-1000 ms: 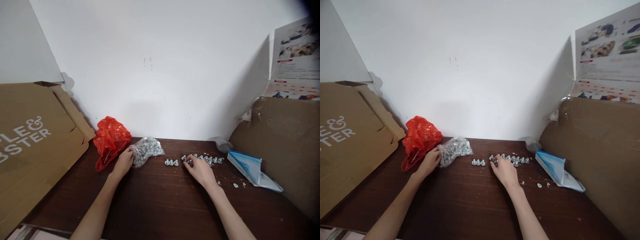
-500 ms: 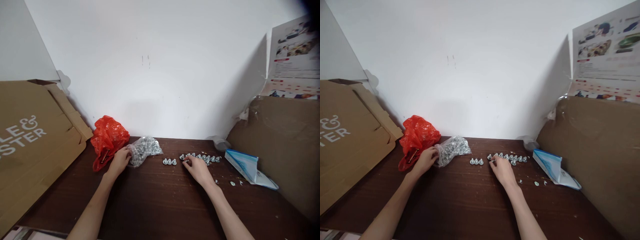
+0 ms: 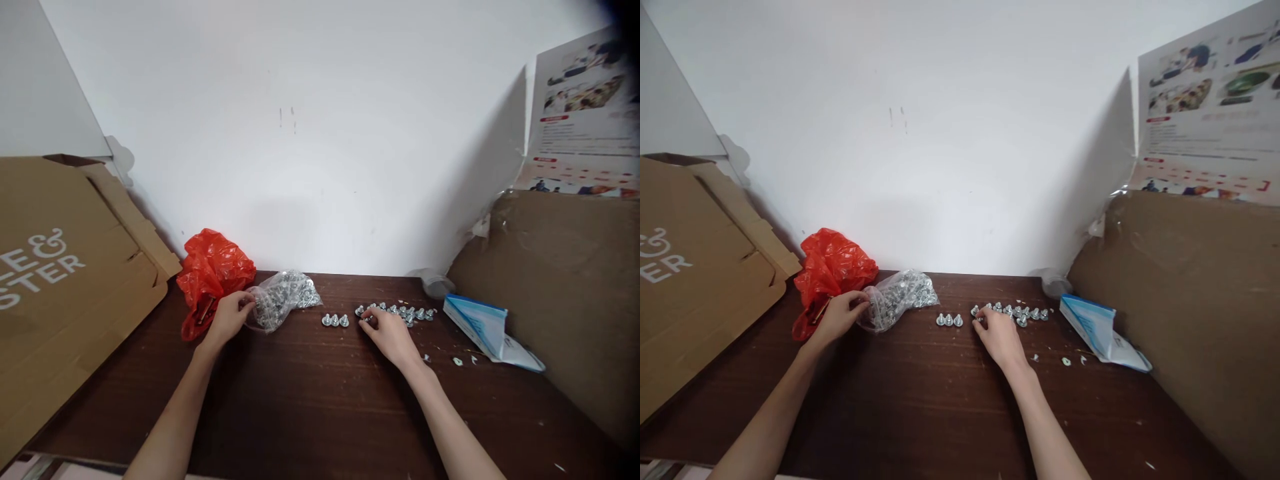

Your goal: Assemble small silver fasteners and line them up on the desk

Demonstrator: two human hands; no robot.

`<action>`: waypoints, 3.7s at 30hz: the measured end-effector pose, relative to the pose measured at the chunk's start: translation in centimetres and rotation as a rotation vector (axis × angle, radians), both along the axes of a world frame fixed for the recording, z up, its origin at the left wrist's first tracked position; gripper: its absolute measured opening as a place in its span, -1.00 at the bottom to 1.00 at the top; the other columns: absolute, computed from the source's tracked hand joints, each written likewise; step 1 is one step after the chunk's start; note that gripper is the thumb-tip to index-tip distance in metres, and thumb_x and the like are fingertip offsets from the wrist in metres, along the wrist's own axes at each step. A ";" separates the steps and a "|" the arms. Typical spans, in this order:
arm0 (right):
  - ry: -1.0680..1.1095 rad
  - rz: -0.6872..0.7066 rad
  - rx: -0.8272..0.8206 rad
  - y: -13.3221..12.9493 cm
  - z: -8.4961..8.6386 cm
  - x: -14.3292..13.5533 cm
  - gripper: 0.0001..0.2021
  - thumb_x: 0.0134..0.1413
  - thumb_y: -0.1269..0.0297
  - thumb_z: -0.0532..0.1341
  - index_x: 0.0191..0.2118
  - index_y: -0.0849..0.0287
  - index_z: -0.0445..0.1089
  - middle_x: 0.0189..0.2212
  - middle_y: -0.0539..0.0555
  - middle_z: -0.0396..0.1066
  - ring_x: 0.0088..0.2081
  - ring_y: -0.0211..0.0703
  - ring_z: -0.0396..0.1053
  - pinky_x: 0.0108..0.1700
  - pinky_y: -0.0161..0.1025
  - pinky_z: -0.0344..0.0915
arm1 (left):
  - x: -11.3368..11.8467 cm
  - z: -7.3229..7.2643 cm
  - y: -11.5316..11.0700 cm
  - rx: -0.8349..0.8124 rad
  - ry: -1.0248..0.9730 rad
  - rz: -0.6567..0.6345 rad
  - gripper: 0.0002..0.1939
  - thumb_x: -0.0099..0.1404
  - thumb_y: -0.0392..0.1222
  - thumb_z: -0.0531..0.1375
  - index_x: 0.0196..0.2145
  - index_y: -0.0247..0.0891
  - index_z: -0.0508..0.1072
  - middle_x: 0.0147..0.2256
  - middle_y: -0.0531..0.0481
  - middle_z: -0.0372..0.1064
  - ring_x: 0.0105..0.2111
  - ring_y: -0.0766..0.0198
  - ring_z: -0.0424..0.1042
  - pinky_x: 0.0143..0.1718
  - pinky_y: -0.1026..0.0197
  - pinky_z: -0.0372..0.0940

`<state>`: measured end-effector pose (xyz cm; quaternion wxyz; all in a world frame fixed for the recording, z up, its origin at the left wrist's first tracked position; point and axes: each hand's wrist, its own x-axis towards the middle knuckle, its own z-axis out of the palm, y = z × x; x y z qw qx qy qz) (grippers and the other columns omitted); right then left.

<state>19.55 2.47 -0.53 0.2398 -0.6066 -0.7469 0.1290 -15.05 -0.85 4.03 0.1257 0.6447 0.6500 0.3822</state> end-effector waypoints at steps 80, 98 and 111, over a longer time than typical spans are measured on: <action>0.404 0.444 0.292 -3.5 1.9 -5.2 -0.84 0.20 0.21 0.11 -0.19 0.14 0.36 -0.38 0.06 0.32 -0.35 -0.16 0.32 -0.29 -0.26 0.28 | 13.0 -2.5 -0.7 0.152 0.058 -0.394 -0.56 0.18 -0.43 0.10 0.03 -0.23 0.27 -0.16 -0.08 0.44 -0.19 0.18 0.43 -0.09 0.10 0.32; 0.958 0.238 0.012 -2.1 0.8 -5.5 -0.84 -0.04 0.24 0.24 -0.36 0.22 0.45 -0.46 0.08 0.46 -0.42 -0.17 0.40 -0.31 -0.23 0.35 | 13.6 -2.2 -0.4 0.055 -0.448 -0.362 -0.79 0.14 -0.26 0.20 -0.24 -0.34 0.49 -0.36 -0.07 0.49 -0.39 0.26 0.50 -0.24 0.17 0.45; 1.089 0.281 -0.172 -2.0 0.8 -5.7 -0.70 -0.08 0.06 0.30 -0.35 0.24 0.46 -0.53 0.07 0.46 -0.49 -0.19 0.40 -0.37 -0.23 0.39 | 13.7 -2.6 -0.2 -0.028 -0.653 -0.348 -0.80 0.06 -0.22 0.27 -0.32 -0.36 0.50 -0.40 -0.07 0.51 -0.44 0.24 0.51 -0.33 0.18 0.47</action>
